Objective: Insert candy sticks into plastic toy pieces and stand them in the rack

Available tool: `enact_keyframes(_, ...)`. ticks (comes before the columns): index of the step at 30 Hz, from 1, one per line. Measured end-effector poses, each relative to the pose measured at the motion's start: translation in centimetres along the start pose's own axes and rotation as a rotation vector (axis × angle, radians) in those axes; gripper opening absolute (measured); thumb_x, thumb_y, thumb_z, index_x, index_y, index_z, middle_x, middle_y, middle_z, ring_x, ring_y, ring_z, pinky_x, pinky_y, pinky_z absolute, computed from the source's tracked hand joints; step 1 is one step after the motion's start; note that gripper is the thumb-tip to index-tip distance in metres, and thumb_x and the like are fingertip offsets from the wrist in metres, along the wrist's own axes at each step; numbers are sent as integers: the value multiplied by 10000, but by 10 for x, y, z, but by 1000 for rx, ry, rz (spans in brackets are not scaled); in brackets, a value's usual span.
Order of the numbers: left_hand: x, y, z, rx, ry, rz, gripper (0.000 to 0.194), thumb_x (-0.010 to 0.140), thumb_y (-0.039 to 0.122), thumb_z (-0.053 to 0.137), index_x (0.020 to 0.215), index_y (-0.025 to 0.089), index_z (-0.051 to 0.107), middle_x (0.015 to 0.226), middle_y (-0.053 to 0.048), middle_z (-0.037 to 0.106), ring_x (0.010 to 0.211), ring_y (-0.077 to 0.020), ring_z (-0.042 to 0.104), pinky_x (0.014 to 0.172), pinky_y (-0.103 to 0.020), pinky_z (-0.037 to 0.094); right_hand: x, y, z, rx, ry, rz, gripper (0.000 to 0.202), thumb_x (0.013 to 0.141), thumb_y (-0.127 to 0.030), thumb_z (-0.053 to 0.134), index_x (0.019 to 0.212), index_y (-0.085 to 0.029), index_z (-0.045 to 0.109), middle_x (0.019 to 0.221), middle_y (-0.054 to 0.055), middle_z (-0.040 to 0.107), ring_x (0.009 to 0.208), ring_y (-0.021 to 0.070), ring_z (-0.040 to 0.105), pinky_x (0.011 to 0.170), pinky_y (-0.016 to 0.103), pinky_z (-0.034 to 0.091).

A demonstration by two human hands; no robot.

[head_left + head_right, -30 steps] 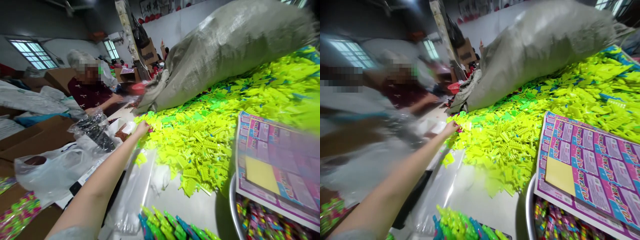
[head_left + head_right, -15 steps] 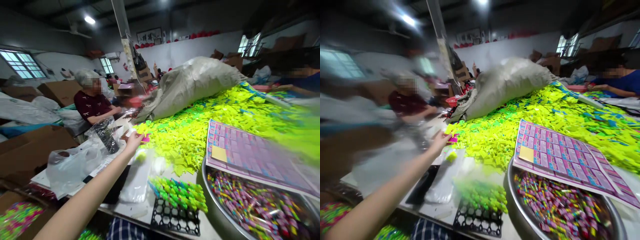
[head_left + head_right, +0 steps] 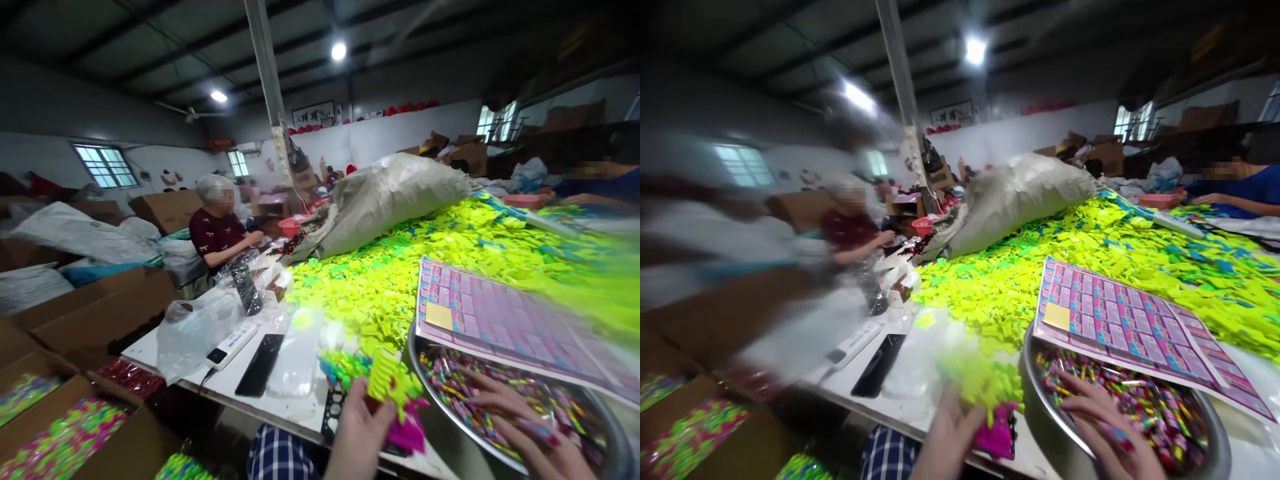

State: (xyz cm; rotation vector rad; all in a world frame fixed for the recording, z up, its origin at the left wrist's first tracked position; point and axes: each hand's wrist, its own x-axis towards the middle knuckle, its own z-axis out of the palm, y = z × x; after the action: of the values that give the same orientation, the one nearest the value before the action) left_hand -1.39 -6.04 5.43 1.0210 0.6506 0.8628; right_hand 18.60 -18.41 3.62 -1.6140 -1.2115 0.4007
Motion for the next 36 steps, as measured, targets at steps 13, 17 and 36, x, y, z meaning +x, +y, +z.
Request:
enact_keyframes(13,-13,8,-38,31,104,-64,556,609,459,693,1070,196,526,868,-78,664,463,-137,582,406,-249,461,52,-78,79,326,-489,-111,239,855,-353,480,993,-216,618,1143,87,578,1101,227,499,928,362,412)
enact_keyframes(17,-9,4,-34,89,145,-104,500,582,394,723,981,149,548,810,-66,664,510,-132,590,429,-215,464,45,-73,76,172,-517,-322,273,835,-202,495,1087,-241,591,1108,72,584,1058,206,510,935,368,394)
enact_keyframes(36,-37,-31,-43,199,325,-341,372,650,338,665,908,206,431,706,23,624,476,-96,564,486,-237,484,48,-45,49,278,-124,-32,343,871,-335,455,1200,-241,435,739,4,554,619,138,531,585,260,450)
